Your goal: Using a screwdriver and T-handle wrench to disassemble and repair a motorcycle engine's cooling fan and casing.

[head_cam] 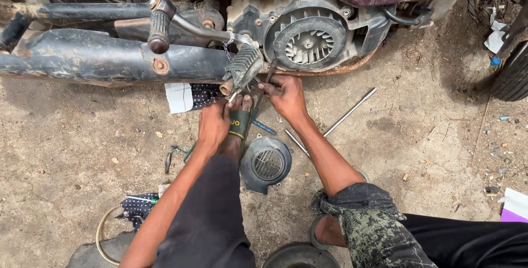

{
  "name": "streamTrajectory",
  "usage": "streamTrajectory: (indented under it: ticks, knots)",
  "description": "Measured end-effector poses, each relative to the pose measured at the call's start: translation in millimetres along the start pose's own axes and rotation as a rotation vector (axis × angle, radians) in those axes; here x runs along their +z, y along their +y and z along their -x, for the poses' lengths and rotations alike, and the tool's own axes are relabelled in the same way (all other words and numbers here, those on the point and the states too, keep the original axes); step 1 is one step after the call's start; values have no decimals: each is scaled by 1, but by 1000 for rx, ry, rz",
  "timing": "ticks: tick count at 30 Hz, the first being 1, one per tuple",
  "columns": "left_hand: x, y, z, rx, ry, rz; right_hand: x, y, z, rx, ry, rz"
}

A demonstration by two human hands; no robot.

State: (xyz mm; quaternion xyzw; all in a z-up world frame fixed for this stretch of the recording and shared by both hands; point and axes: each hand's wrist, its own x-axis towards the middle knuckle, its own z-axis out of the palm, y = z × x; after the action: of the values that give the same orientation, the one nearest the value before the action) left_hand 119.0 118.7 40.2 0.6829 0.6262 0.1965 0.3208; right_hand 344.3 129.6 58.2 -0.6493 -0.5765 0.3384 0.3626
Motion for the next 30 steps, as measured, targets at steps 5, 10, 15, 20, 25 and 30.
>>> streamTrajectory:
  ticks: [5,10,15,20,25,30]
  knots:
    - [-72,23,46,7,-246,-17,-4,-15,22,97,35,-35]
    - [-147,110,46,237,-549,-109,-8,7,73,20,171,-290]
    - [-140,202,25,490,-854,-94,-47,-26,130,98,29,-661]
    - [-54,230,11,99,-966,476,-86,-84,170,-15,-256,-950]
    - [-4,228,34,-261,-894,818,-81,-87,252,287,-301,-1405]
    - [16,217,31,-286,-819,861,-121,-132,254,645,-148,-1279]
